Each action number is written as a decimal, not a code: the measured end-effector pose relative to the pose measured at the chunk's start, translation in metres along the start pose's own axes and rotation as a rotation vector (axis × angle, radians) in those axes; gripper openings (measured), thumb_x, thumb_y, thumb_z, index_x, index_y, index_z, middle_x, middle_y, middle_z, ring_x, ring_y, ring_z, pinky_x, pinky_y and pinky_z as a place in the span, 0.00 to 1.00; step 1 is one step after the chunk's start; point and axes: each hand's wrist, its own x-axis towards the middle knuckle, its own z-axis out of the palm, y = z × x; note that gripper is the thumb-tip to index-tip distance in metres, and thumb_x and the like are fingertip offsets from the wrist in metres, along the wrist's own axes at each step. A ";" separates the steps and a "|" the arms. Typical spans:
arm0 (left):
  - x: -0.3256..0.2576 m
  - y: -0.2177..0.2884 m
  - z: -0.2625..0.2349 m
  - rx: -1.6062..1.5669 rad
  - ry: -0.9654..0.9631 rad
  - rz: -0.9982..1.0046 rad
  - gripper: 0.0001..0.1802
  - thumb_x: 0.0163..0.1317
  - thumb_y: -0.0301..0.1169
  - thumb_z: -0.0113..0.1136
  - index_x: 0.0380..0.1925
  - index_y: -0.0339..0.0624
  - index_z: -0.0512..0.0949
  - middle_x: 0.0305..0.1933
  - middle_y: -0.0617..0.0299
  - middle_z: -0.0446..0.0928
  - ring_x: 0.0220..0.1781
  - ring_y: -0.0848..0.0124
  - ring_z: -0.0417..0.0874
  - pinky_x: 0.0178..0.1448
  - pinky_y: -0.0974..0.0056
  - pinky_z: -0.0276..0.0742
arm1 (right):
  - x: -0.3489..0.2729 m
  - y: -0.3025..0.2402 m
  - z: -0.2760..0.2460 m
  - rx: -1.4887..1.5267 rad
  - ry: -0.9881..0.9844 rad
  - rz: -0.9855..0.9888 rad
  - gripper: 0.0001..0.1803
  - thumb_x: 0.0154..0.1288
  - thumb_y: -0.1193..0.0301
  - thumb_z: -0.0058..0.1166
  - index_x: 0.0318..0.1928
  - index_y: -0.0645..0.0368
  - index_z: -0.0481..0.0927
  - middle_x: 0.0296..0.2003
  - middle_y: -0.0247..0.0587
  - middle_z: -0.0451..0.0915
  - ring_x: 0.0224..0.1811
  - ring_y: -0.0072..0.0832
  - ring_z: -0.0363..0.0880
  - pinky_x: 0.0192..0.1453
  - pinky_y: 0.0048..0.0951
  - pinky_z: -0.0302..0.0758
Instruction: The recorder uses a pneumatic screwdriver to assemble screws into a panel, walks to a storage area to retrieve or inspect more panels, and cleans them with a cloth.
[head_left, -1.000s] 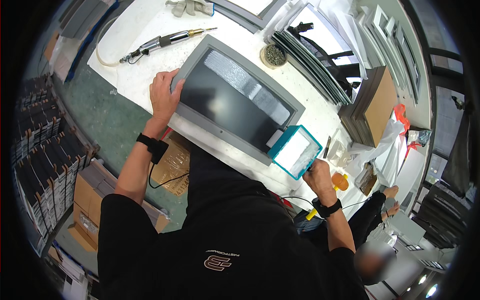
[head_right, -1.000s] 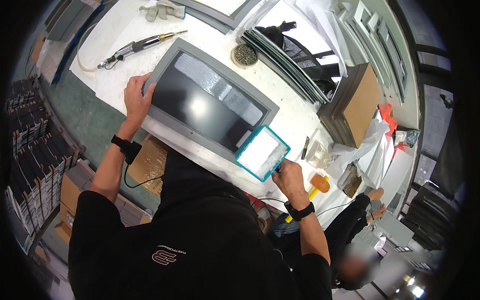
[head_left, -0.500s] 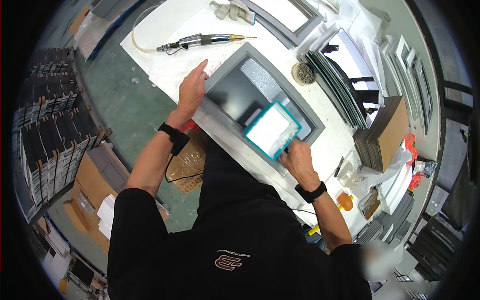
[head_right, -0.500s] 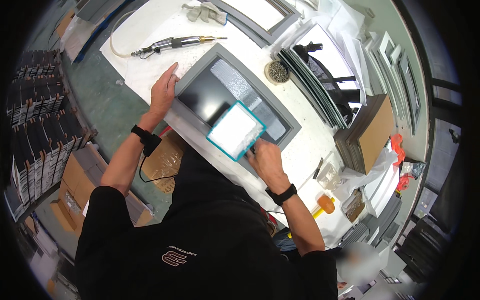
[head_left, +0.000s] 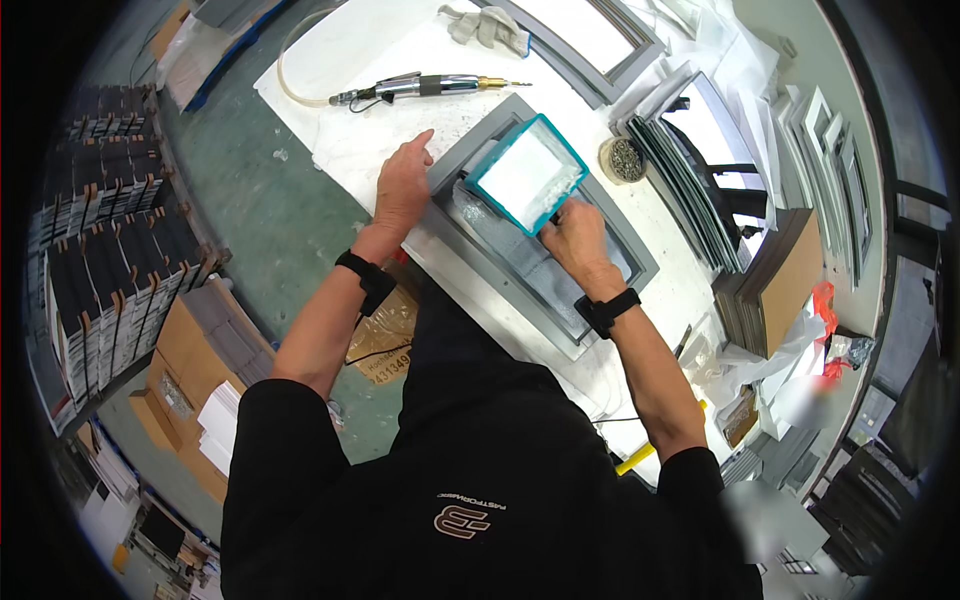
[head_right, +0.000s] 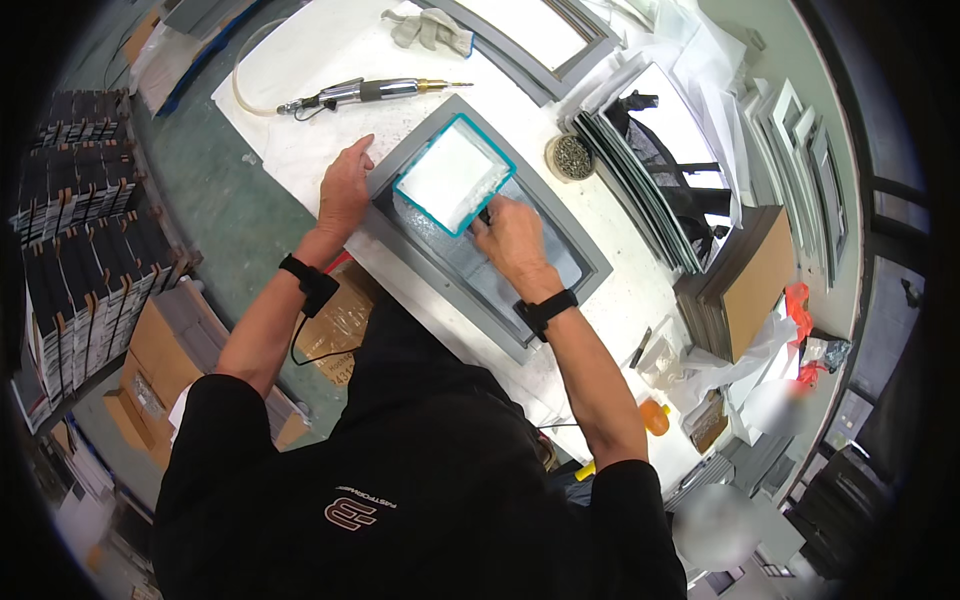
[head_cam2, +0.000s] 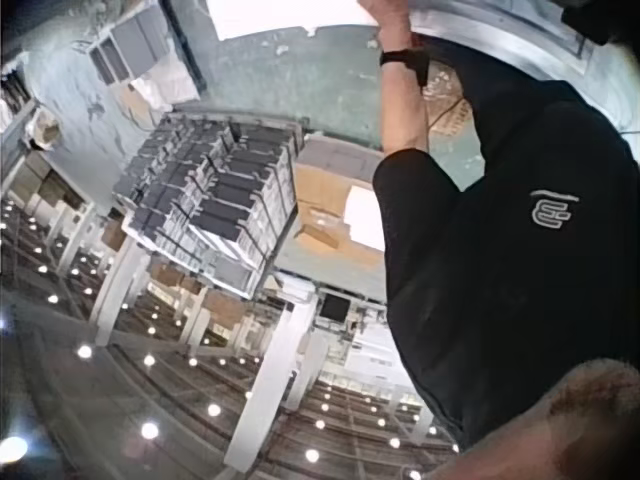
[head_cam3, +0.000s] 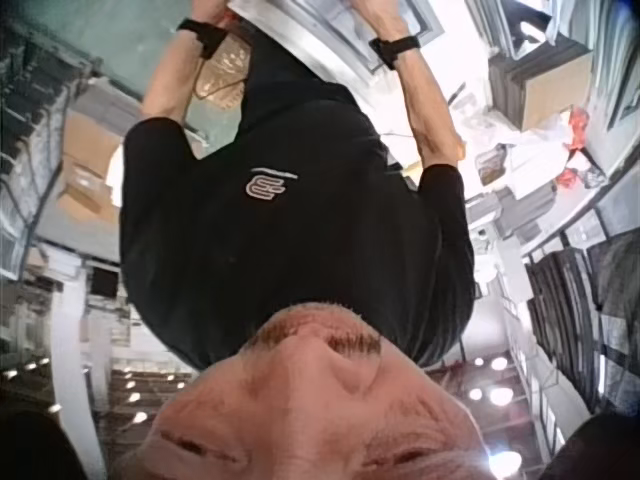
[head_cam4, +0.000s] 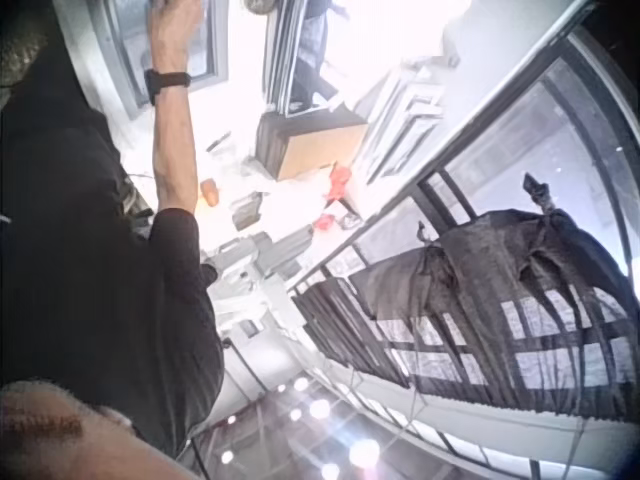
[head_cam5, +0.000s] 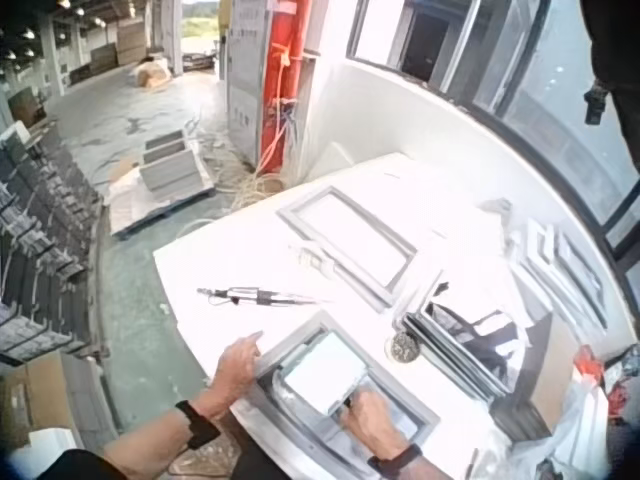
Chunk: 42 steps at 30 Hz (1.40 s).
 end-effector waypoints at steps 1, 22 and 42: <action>0.001 0.001 0.001 0.032 -0.013 0.002 0.24 0.68 0.23 0.46 0.64 0.42 0.75 0.40 0.55 0.79 0.43 0.54 0.81 0.51 0.54 0.75 | -0.009 0.013 -0.005 -0.021 -0.024 0.000 0.13 0.59 0.68 0.67 0.30 0.66 0.80 0.29 0.61 0.82 0.35 0.60 0.82 0.40 0.54 0.79; 0.000 0.020 -0.005 0.080 -0.080 0.070 0.22 0.70 0.21 0.41 0.60 0.37 0.76 0.42 0.48 0.76 0.45 0.52 0.79 0.54 0.52 0.76 | -0.329 0.100 -0.123 0.170 0.660 0.563 0.11 0.65 0.74 0.64 0.45 0.68 0.85 0.37 0.49 0.90 0.43 0.37 0.90 0.47 0.36 0.82; 0.002 0.002 0.004 0.063 -0.163 0.096 0.21 0.78 0.26 0.40 0.66 0.36 0.72 0.44 0.55 0.71 0.46 0.62 0.75 0.58 0.62 0.72 | -0.423 0.190 -0.165 0.258 0.834 1.144 0.20 0.66 0.61 0.70 0.41 0.69 0.82 0.24 0.38 0.78 0.25 0.23 0.72 0.31 0.30 0.72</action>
